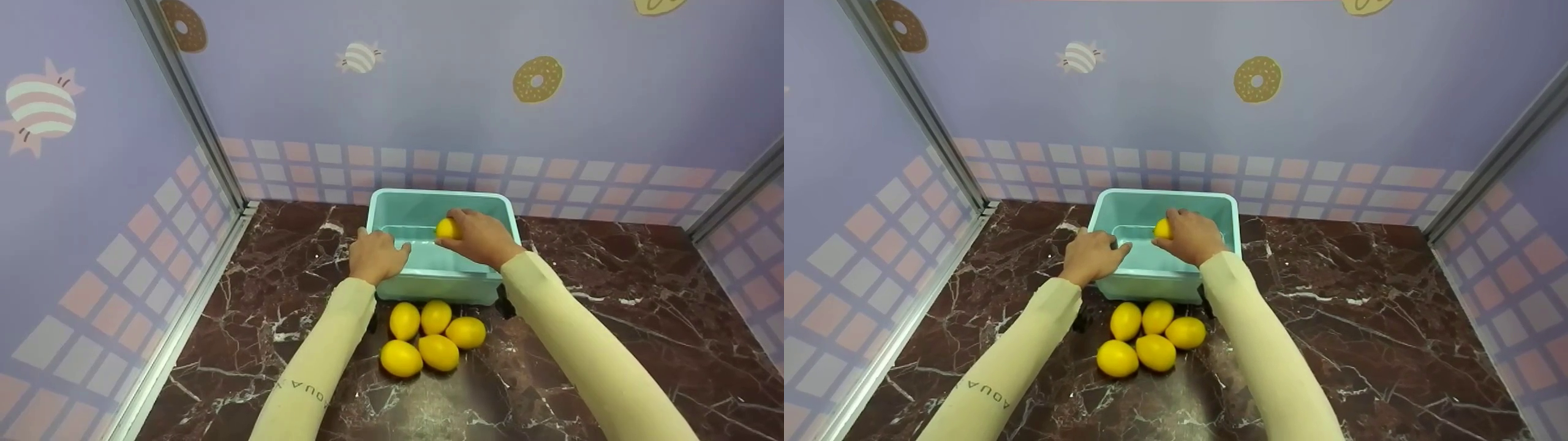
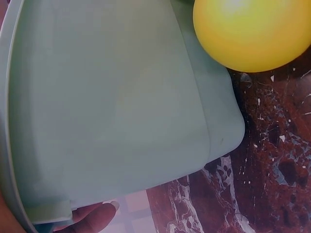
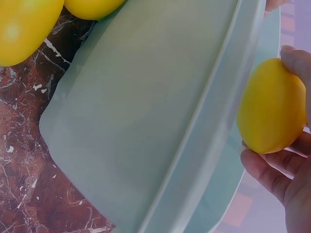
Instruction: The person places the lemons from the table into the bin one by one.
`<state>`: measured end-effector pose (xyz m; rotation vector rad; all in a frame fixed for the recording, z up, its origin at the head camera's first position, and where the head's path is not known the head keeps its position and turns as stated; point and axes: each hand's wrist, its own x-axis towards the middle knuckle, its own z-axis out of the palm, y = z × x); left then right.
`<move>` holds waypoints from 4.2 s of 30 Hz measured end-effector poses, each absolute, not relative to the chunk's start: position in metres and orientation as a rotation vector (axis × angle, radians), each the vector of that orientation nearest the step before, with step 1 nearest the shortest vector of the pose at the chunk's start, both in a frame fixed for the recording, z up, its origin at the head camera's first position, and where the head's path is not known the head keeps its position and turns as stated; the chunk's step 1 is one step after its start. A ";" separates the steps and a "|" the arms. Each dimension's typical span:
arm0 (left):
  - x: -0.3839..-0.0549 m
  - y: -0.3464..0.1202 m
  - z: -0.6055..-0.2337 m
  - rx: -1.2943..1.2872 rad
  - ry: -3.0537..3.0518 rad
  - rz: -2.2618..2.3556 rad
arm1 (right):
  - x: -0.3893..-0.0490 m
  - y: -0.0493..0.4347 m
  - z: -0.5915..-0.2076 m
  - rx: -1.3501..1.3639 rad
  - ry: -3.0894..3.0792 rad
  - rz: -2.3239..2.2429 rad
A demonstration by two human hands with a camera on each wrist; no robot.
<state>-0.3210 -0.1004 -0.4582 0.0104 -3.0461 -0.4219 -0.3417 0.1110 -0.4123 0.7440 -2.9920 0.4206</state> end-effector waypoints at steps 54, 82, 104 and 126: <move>-0.321 -0.101 -0.458 0.014 -3.060 -0.395 | -0.338 0.116 -0.417 0.796 -2.929 0.452; -0.321 -0.101 -0.458 -0.001 -3.038 -0.408 | -0.326 0.122 -0.423 0.852 -2.891 0.435; -0.321 -0.101 -0.458 0.003 -3.044 -0.403 | -0.314 0.119 -0.422 0.888 -2.875 0.439; -0.321 -0.100 -0.458 0.002 -3.047 -0.387 | -0.298 0.120 -0.426 0.959 -2.841 0.460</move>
